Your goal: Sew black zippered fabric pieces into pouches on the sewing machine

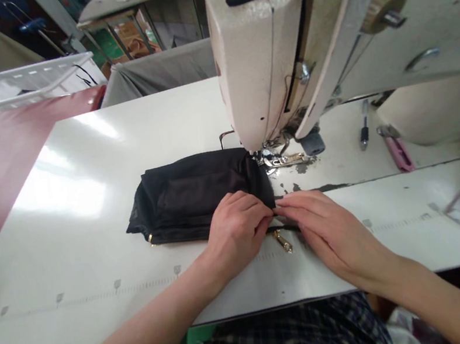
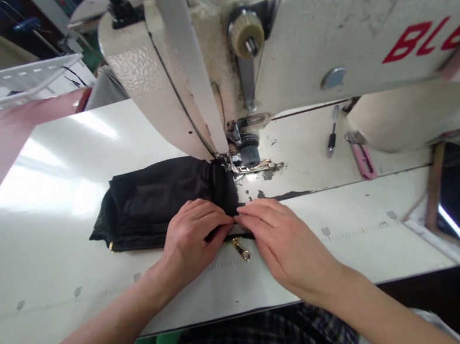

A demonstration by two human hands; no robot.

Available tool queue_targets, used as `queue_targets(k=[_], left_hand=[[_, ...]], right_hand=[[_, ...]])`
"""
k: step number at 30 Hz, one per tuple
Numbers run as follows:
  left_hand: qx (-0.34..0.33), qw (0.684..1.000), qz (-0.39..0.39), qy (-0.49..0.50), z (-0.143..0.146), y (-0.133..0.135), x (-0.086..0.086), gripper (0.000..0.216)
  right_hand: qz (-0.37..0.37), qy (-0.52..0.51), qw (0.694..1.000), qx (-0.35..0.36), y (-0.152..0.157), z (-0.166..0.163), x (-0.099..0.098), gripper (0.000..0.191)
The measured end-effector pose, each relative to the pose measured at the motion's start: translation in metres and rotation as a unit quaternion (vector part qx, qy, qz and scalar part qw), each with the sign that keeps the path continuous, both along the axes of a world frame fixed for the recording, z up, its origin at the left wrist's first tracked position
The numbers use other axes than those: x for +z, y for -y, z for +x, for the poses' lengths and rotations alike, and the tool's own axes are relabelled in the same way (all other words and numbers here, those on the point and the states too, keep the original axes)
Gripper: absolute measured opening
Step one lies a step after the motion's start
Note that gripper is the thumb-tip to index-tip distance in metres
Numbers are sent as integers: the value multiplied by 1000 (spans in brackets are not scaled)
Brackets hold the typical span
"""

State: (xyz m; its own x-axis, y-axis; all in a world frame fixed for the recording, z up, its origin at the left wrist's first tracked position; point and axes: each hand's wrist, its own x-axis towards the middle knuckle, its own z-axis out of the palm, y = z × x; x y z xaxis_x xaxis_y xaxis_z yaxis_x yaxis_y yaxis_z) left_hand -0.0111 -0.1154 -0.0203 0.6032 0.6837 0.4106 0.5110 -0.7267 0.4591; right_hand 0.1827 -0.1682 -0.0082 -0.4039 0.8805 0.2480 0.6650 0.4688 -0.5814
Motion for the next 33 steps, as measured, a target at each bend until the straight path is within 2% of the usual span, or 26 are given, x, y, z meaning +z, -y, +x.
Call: queue_targets(k=[3,9,14,19,27,33], left_hand=[[4,1000,5,-8,2,0,2,18],[-93,992,-28,-83,-6,2,18,26],[-97,991,-36,-87,-12,-1,19,26],[-96,991,-12,-93,-15,-17,14,25],[-84,989,2,-118,-15,-44,10,29],[-81,991,10,-103,-14,-55,6,29]], right_hand=[[-9,36,998,45,0,8,0,39],[1,89,993,71,0,13,-1,39],[30,95,992,83,-12,15,-3,36],[70,118,986,99,-33,20,-4,36],[87,125,986,61,-57,19,-11,36],[78,135,987,37,-57,19,-14,38]])
